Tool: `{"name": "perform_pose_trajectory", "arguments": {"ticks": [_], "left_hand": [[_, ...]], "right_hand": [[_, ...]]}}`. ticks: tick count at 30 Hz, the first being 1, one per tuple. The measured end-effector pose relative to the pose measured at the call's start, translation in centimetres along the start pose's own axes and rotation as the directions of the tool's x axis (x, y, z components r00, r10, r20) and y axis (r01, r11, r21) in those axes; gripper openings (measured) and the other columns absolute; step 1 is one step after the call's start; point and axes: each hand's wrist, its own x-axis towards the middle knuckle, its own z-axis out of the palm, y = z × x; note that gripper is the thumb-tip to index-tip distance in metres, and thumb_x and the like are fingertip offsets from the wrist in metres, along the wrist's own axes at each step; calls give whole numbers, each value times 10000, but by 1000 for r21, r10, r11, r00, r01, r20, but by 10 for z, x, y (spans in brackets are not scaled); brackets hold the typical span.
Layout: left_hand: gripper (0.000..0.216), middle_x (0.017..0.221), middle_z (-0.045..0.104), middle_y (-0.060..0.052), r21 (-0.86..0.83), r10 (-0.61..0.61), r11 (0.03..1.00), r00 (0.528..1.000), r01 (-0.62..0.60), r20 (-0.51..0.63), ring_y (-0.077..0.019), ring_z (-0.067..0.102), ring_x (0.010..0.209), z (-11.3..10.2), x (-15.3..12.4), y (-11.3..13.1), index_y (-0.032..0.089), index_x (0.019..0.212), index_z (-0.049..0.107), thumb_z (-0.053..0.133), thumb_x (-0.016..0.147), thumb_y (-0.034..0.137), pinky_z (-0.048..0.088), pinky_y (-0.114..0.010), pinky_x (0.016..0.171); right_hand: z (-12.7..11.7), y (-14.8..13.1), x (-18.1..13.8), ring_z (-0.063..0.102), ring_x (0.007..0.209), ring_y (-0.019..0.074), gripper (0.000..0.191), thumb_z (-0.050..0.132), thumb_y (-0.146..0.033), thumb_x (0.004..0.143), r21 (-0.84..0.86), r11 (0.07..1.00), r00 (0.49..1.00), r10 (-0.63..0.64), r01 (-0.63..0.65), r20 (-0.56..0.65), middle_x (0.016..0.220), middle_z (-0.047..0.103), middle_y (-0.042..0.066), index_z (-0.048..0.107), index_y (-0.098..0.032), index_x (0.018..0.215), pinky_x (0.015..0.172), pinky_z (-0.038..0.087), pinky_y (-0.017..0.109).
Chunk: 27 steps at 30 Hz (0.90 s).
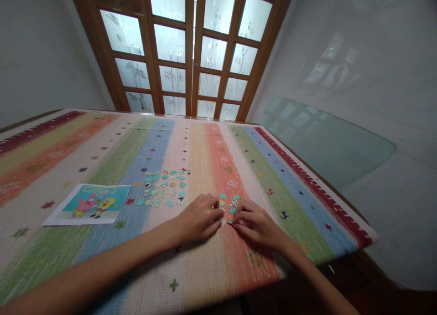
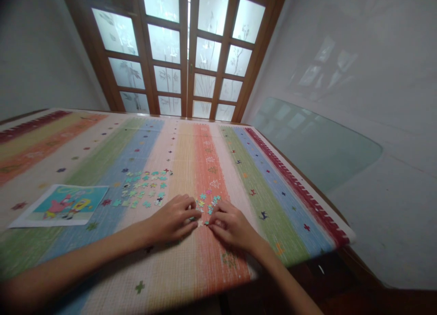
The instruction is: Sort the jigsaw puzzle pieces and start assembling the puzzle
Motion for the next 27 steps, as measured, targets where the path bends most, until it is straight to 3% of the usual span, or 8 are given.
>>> {"name": "perform_pose_trajectory", "arguments": {"ticks": [5,11,14,17,21,24,27], "left_hand": [[148,964,617,-81,3,19,1000,1000,-19,18,-225,548,885,7,7,7,176,870,658,559,967,229,449,-371,801],[196,913,628,-74,32,60,998,997,-58,-54,-210,527,838,7,6,2,181,884,666,511,1005,187,425,-351,755],[214,869,637,-68,87,123,989,992,-123,-4,-216,522,826,0,-1,0,194,852,683,534,1005,187,417,-355,754],[177,889,643,-65,50,130,990,991,-131,23,-219,541,852,-16,-14,-1,207,952,703,535,1004,196,434,-358,791],[166,912,641,-60,-52,70,996,997,-71,-9,-220,555,870,-41,-38,-6,196,1064,681,568,1010,305,456,-355,801],[255,893,630,-49,-55,39,998,999,-39,1,-214,548,830,-49,-55,-14,197,955,656,634,974,450,450,-353,765],[335,892,619,-48,-29,28,999,1000,-28,-10,-207,541,811,-47,-66,-21,193,889,623,643,962,519,438,-348,746]], "right_hand": [[-3,-2,-2,605,873,195,177,585,-233,972,-12,1000,998,26,-25,64,885,641,56,704,-209,843,779,510,339],[-5,5,-6,626,972,219,167,556,-277,1002,-56,991,991,117,-121,-66,1012,667,81,709,-217,972,875,528,387],[0,9,-7,605,1135,257,231,541,-341,1017,-127,974,979,176,-189,-106,1193,658,117,688,-219,1148,1002,502,452],[9,13,-8,504,1348,307,449,556,-461,1005,-224,952,977,199,-210,-71,1444,560,155,585,-212,1377,1126,422,528],[23,16,-7,315,1518,348,843,584,-621,951,-291,943,983,181,-161,44,1649,328,178,281,-208,1620,1211,319,573],[31,12,-2,273,1540,347,944,584,-640,944,-278,953,982,153,-118,107,1681,226,189,158,-189,1655,1231,300,549],[37,0,7,236,1551,347,960,583,-644,944,-260,963,980,119,-76,156,1686,188,192,145,-173,1657,1234,306,540]]}}
